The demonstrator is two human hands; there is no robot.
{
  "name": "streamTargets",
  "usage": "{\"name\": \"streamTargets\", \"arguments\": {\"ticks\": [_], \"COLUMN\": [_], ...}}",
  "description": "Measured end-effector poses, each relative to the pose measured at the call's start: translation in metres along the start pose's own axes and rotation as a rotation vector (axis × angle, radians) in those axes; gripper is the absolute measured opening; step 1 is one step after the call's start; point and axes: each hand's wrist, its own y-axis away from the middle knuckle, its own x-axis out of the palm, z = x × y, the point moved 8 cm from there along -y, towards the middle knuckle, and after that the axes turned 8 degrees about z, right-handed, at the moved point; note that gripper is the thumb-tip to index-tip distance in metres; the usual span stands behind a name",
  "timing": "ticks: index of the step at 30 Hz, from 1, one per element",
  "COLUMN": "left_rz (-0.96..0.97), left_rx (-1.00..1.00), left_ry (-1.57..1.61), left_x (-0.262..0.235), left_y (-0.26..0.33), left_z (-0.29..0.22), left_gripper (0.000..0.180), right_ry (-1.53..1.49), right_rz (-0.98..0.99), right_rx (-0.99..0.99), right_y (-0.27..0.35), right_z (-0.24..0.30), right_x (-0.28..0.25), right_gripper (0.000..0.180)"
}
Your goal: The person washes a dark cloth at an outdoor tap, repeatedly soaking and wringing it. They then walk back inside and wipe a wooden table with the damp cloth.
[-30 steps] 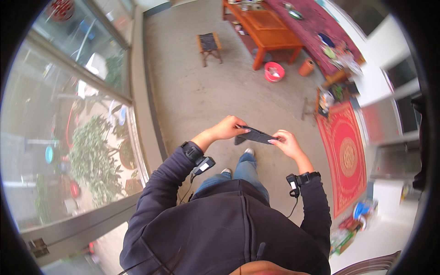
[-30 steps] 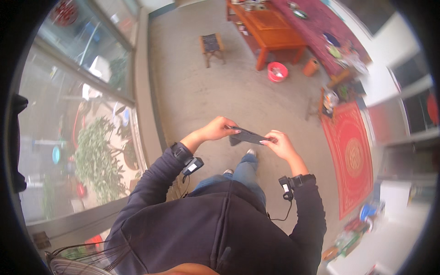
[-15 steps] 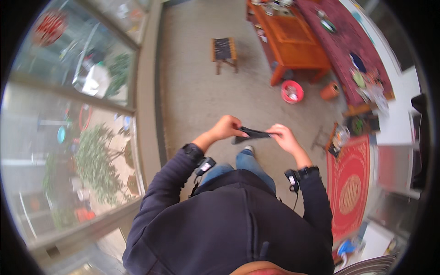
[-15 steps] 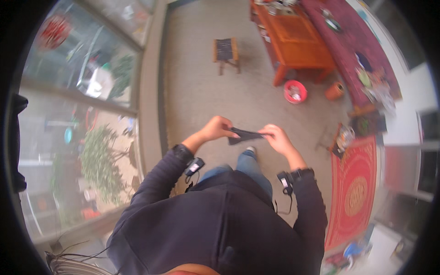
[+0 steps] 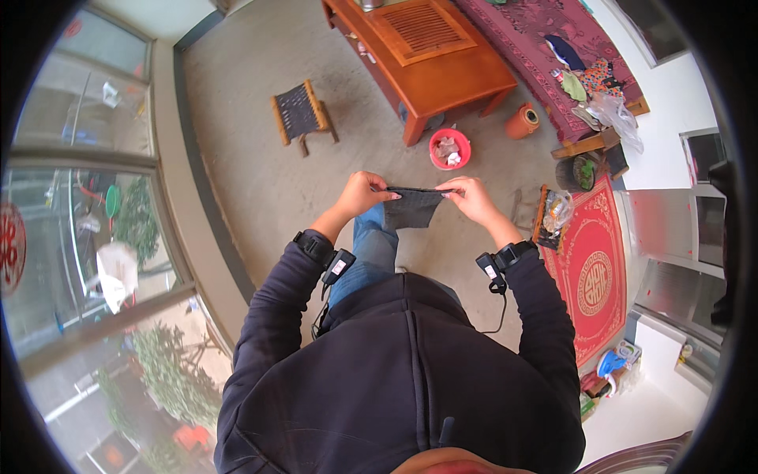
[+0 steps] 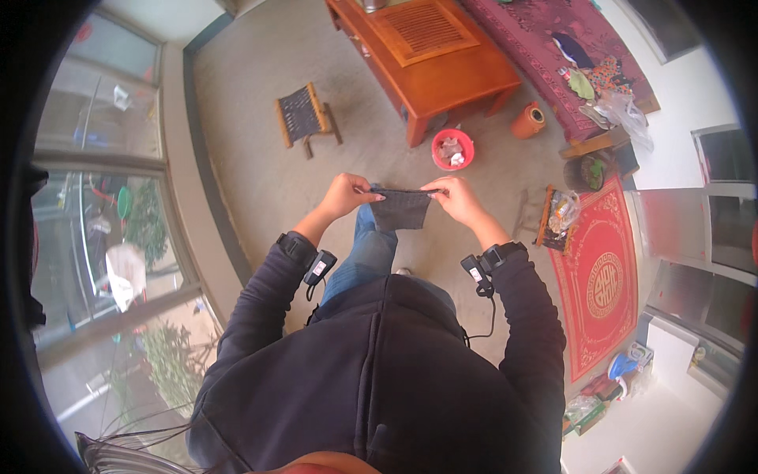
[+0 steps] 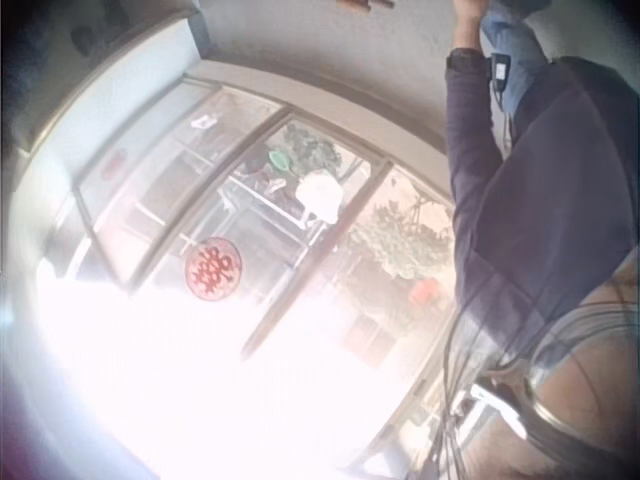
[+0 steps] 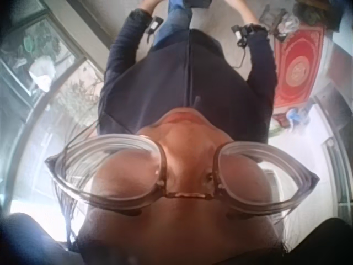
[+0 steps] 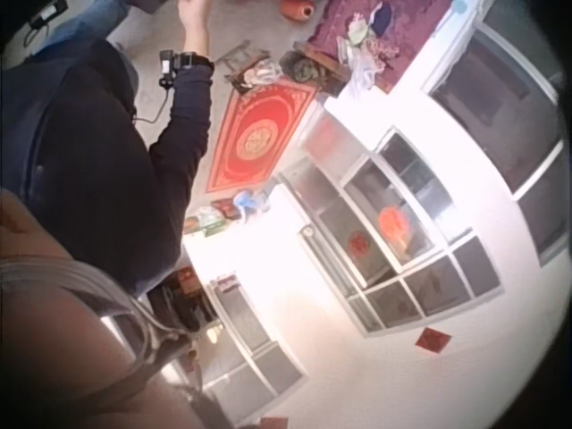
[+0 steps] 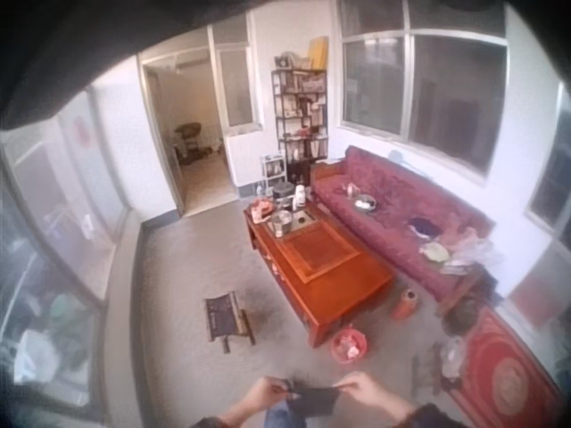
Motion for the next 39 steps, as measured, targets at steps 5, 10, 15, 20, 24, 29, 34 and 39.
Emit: {"name": "streamTargets", "arguments": {"ticks": [5, 10, 15, 20, 24, 29, 34, 39], "left_rz": [-0.018, -0.025, 0.012, 0.039, 0.072, 0.135, 0.162, 0.105], "left_rx": [0.231, 0.398, 0.295, 0.122, -0.091, -0.271, -0.389, -0.406], "left_ry": [-0.009, -0.013, 0.045, 0.088, 0.14, 0.186, 0.233, 0.25], "left_x": [-0.055, -0.109, -0.131, -0.092, -0.026, 0.025, 0.022, 0.006], "left_y": [-0.145, -0.262, -0.353, -0.417, -0.458, -0.482, -0.509, -0.562], "left_z": [-0.016, -0.058, -0.053, 0.044, 0.165, 0.242, 0.254, 0.265], "left_gripper": [0.025, 0.018, 0.022, 0.024, 0.024, 0.022, 0.017, 0.022], "right_ry": [0.052, 0.173, 0.083, 0.058, 0.078, -0.064, -0.259, -0.167], "right_rz": [-0.232, -0.445, -0.512, -0.402, -0.264, -0.013, -0.04, -0.162], "right_rx": [0.053, 0.052, 0.002, 0.052, 0.066, 0.269, 0.37, 0.343], "right_y": [-0.085, -0.156, -0.211, -0.266, -0.306, -0.326, -0.349, -0.39], "right_z": [-0.026, -0.025, -0.045, -0.16, -0.287, -0.388, -0.414, -0.437], "right_x": [-0.092, -0.188, -0.242, -0.227, -0.178, -0.137, -0.154, -0.188], "right_gripper": [0.023, 0.015, 0.018, 0.018, 0.018, 0.017, 0.014, 0.02]}}
